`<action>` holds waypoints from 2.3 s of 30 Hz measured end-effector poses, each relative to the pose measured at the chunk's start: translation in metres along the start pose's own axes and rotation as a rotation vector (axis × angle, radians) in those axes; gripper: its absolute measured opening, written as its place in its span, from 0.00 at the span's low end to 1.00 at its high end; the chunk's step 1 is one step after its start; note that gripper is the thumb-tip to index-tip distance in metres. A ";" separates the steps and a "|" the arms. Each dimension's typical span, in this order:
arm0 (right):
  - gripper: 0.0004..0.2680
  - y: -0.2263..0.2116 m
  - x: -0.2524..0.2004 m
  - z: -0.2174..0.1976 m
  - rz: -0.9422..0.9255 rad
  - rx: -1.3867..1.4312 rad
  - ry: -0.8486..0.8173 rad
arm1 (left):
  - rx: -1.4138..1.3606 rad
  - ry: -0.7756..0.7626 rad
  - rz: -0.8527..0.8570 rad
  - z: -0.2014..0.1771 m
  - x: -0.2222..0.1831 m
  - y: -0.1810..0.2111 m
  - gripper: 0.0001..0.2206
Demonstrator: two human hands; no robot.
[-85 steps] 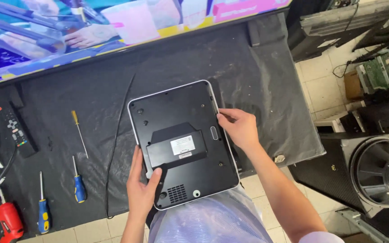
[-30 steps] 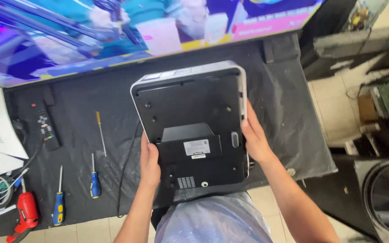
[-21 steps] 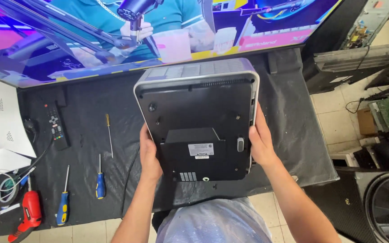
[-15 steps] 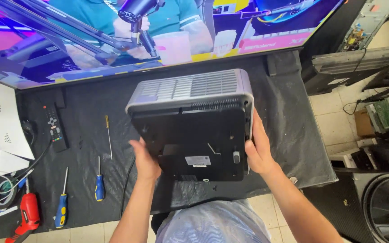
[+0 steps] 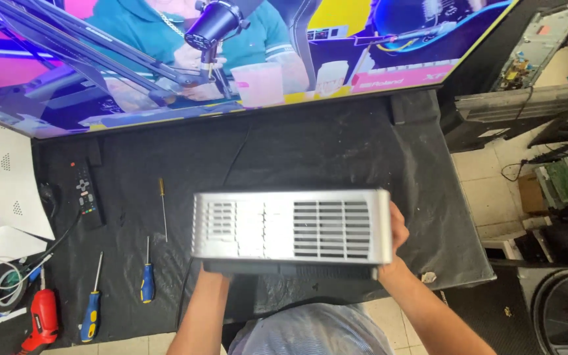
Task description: Using a screwdriver to remove screws from the bottom of a projector and attempting to remove the outer casing.
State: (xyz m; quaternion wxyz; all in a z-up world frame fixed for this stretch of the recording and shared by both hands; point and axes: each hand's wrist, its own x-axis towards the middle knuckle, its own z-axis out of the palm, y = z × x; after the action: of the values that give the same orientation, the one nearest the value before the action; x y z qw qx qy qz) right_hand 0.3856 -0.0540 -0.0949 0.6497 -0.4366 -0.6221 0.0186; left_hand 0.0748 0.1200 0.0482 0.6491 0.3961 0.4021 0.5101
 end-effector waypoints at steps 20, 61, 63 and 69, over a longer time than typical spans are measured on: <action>0.32 0.005 -0.177 -0.112 0.311 0.261 0.247 | 0.064 -0.045 -0.012 0.002 -0.081 0.004 0.18; 0.27 0.009 -0.012 -0.098 1.186 0.413 0.466 | 0.444 -0.026 0.145 0.031 0.010 0.014 0.11; 0.27 -0.004 0.010 -0.089 1.240 0.398 0.497 | 0.444 -0.047 0.164 0.037 0.017 0.015 0.11; 0.26 -0.038 0.092 -0.054 1.412 0.360 0.592 | 0.461 0.161 0.102 0.048 0.023 0.007 0.09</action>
State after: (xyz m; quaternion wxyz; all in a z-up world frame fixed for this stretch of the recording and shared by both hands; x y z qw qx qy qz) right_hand 0.4307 -0.0549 0.0090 0.6836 -0.6033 0.0140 0.4104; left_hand 0.1206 0.1391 0.0691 0.4810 0.5116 0.5377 0.4667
